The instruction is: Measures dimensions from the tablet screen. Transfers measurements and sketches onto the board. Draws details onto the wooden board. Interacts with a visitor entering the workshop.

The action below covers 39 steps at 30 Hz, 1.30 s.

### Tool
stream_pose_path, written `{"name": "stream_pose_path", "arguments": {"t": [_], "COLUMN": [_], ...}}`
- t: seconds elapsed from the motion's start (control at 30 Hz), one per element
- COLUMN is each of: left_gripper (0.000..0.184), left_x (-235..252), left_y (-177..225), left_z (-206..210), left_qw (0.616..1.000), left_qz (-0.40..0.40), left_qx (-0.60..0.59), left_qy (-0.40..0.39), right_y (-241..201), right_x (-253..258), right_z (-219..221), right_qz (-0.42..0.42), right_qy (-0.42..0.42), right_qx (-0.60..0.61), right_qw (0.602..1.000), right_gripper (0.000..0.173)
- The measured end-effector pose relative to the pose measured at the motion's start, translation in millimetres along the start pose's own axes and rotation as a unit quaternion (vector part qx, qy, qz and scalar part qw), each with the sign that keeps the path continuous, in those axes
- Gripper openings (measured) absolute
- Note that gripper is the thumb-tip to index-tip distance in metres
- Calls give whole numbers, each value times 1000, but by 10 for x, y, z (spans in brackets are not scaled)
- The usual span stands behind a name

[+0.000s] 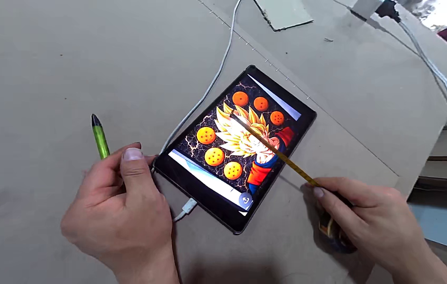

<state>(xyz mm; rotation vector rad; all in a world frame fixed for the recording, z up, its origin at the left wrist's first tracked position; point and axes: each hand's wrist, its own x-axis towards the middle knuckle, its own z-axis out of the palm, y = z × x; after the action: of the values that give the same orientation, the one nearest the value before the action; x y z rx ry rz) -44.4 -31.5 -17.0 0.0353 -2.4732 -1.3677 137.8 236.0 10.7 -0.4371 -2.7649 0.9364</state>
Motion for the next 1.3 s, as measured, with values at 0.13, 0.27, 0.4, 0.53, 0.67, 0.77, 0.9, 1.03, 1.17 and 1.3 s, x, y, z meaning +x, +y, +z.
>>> {"name": "stream_pose_path", "arguments": {"t": [0.13, 0.27, 0.4, 0.53, 0.67, 0.77, 0.9, 1.03, 1.17, 1.3], "left_gripper": [31, 33, 28, 28, 24, 24, 25, 26, 29, 30], "left_x": [2, 22, 23, -2, -29, -15, -21, -17, 1, 3], "left_y": [-27, -100, -40, 62, 1, 15, 40, 6, -15, -39], "left_z": [33, 45, 34, 63, 81, 93, 74, 51, 51, 44], "left_qw": [999, 999, 997, 996, 992, 992, 996, 998, 997, 996], "left_qz": [-23, -15, -19, -33, -52, -50, -36, -33, -42, -56], "left_qx": [-26, -37, -59, -77, -105, -110, -84, -45, -48, -58], "left_qy": [-20, -34, -48, -34, -41, -43, -19, -29, -34, -47], "right_y": [-55, -99, -73, -21, -24, -20, -4, -4, 60, 77], "right_x": [112, 214, 231, 260, 293, 287, 284, 286, 262, 268], "right_z": [12, -3, -3, -15, -9, -23, 1, 20, 9, 4], "right_qz": [-2, 6, 0, 1, -4, -11, -29, -22, -25, -29], "right_qy": [7, 6, 0, 6, -4, -7, 5, 7, -7, -17], "right_qx": [6, 3, -3, 12, 9, 1, -3, -8, 6, 6], "right_qw": [1000, 1000, 1000, 1000, 1000, 1000, 1000, 1000, 1000, 999], "right_gripper": [23, 19, 20, 20, 21, 23, 25, 20, 27, 25]}}
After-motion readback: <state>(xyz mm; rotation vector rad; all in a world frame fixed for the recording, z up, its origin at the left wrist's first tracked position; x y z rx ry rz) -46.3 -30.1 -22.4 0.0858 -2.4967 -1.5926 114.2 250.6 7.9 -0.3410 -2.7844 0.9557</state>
